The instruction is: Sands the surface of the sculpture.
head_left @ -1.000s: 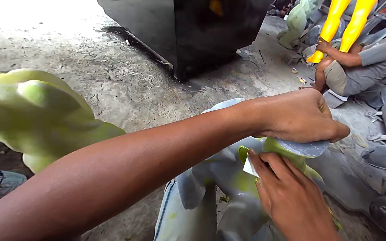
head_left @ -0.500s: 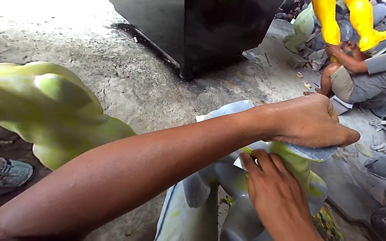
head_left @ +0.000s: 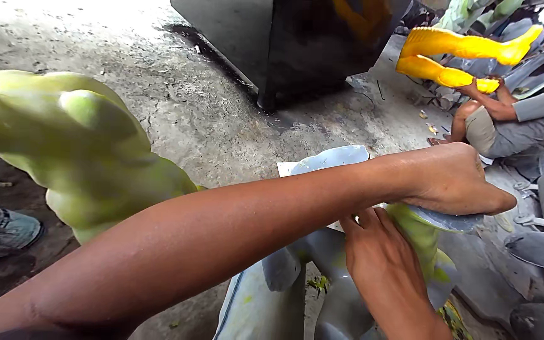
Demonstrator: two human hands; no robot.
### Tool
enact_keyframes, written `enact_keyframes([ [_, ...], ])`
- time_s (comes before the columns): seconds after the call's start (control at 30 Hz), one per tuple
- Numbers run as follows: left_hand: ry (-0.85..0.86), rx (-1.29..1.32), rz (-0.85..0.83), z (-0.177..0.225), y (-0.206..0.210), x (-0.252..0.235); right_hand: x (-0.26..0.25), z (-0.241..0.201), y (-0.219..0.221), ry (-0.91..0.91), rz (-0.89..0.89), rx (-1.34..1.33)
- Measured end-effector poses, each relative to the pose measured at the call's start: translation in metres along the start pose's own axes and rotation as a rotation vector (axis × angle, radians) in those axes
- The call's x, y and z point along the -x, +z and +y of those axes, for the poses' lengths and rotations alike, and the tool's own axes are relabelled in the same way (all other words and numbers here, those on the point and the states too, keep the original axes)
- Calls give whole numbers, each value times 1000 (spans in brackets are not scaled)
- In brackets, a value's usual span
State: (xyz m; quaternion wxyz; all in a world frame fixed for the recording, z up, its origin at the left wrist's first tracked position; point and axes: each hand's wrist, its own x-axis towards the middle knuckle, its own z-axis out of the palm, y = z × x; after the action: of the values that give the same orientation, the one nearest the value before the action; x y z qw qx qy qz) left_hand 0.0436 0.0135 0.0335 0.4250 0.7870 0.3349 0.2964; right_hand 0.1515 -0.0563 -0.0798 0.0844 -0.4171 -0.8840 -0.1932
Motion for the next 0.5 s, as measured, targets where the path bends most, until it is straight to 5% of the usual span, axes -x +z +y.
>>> enact_keyframes([
  [0.2,-29,-10,6,3,1,-1,-18,-12,8,98,165,-17],
  [0.5,-40,6,-2,2,0,0,-5,0,2,4,-20,-59],
])
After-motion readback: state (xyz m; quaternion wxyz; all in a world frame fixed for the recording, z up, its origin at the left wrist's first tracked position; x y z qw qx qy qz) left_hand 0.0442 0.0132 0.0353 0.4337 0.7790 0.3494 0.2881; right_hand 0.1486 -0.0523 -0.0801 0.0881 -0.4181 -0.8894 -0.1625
